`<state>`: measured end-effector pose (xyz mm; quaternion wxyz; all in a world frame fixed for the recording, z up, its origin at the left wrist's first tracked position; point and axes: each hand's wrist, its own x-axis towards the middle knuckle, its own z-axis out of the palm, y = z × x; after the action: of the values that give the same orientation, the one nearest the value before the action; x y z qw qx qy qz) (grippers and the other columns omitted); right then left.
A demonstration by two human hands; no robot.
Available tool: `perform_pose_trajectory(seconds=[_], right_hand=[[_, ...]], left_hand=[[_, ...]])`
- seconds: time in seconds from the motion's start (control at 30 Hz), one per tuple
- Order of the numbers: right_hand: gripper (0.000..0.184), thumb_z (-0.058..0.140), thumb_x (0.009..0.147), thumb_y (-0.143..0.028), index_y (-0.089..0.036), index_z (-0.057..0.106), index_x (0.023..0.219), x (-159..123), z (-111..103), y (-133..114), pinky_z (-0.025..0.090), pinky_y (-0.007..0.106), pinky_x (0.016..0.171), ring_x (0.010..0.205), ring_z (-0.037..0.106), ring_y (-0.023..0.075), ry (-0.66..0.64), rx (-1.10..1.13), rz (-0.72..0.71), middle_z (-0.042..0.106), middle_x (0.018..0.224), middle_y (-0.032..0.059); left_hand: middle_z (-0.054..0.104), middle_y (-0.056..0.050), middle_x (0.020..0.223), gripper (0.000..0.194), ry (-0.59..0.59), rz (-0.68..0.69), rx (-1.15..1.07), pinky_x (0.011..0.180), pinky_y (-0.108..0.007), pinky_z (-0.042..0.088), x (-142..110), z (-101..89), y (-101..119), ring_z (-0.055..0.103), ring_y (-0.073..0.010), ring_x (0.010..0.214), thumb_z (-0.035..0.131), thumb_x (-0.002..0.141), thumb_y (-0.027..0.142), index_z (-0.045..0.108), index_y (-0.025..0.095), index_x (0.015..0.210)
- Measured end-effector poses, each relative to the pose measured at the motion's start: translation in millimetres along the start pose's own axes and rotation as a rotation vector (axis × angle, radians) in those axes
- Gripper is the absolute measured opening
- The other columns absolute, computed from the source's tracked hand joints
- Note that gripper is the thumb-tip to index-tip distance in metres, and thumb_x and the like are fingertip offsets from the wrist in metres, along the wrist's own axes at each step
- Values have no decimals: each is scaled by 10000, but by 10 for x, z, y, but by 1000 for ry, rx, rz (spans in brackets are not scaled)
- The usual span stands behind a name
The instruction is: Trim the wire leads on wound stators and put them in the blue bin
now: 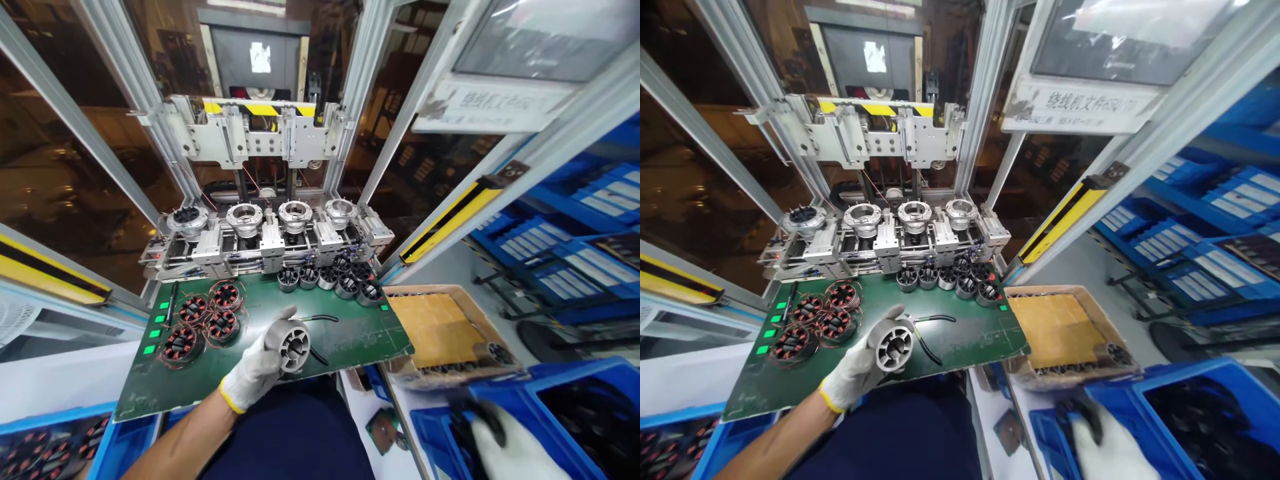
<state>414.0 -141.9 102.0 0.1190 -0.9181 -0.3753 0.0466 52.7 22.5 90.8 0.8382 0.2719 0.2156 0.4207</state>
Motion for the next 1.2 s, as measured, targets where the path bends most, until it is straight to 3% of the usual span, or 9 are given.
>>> perform_pose_trajectory(seconds=[0.17,0.23,0.3,0.43,0.8,0.97,1.03,1.13,1.2], right_hand=[[315,430,868,-308,-213,584,1126,-393,46,-1473,511,341,859,990,611,210,43,505,-703,640,1075,72],[307,429,879,-247,-205,557,1155,-545,107,-1898,503,326,868,1008,596,194,22,619,-835,625,1095,75],[343,422,884,-197,-197,518,1213,-640,175,-2120,499,335,875,1025,584,195,28,662,-920,610,1119,86],[407,397,890,-158,-181,463,1290,-675,286,-2233,504,362,855,1025,581,213,67,639,-1062,593,1156,110],[379,382,884,-165,-172,541,1228,-706,272,-2459,517,358,814,897,634,227,-32,449,-983,657,1066,93],[419,410,866,-166,-183,507,1273,-810,410,-2571,534,367,761,883,637,252,81,350,-1000,632,1125,122],[448,413,856,-132,-189,492,1293,-836,498,-2605,532,392,796,994,611,276,149,335,-983,565,1246,138],[496,435,874,-168,-207,411,1368,-642,455,-2469,480,421,941,1219,472,276,21,364,-1081,401,1423,103],[494,447,901,-272,-220,380,1387,-310,249,-2214,441,436,1000,1257,434,258,-19,421,-1091,415,1412,80]], left_hand=[[564,-75,1200,1133,15,187,296,966,-379,420,34,-37,-159,525,-319,1110,908,266,186,462,254,1305],[546,-76,1237,1161,39,217,384,995,-398,404,-30,8,-116,515,-338,1134,902,245,132,455,265,1309],[543,-67,1252,1111,89,220,427,993,-402,415,-126,76,-36,527,-333,1133,888,289,92,463,289,1296],[556,-62,1244,1049,198,195,458,971,-387,444,-274,145,73,564,-313,1097,843,351,14,466,290,1290],[552,-68,1250,1090,403,239,562,925,-333,464,-385,5,82,592,-285,1047,828,358,-13,431,287,1328],[561,-69,1253,1160,412,248,637,941,-356,448,-378,7,97,591,-304,1041,841,308,-16,424,287,1347],[566,-75,1252,1119,429,231,668,933,-358,447,-335,20,96,588,-302,1041,839,338,-2,431,280,1341],[578,-92,1237,968,398,227,617,870,-356,467,-261,24,90,607,-274,982,788,455,15,433,267,1319],[583,-94,1227,881,348,251,585,840,-345,471,-245,2,114,602,-270,974,738,473,-12,477,256,1271]])
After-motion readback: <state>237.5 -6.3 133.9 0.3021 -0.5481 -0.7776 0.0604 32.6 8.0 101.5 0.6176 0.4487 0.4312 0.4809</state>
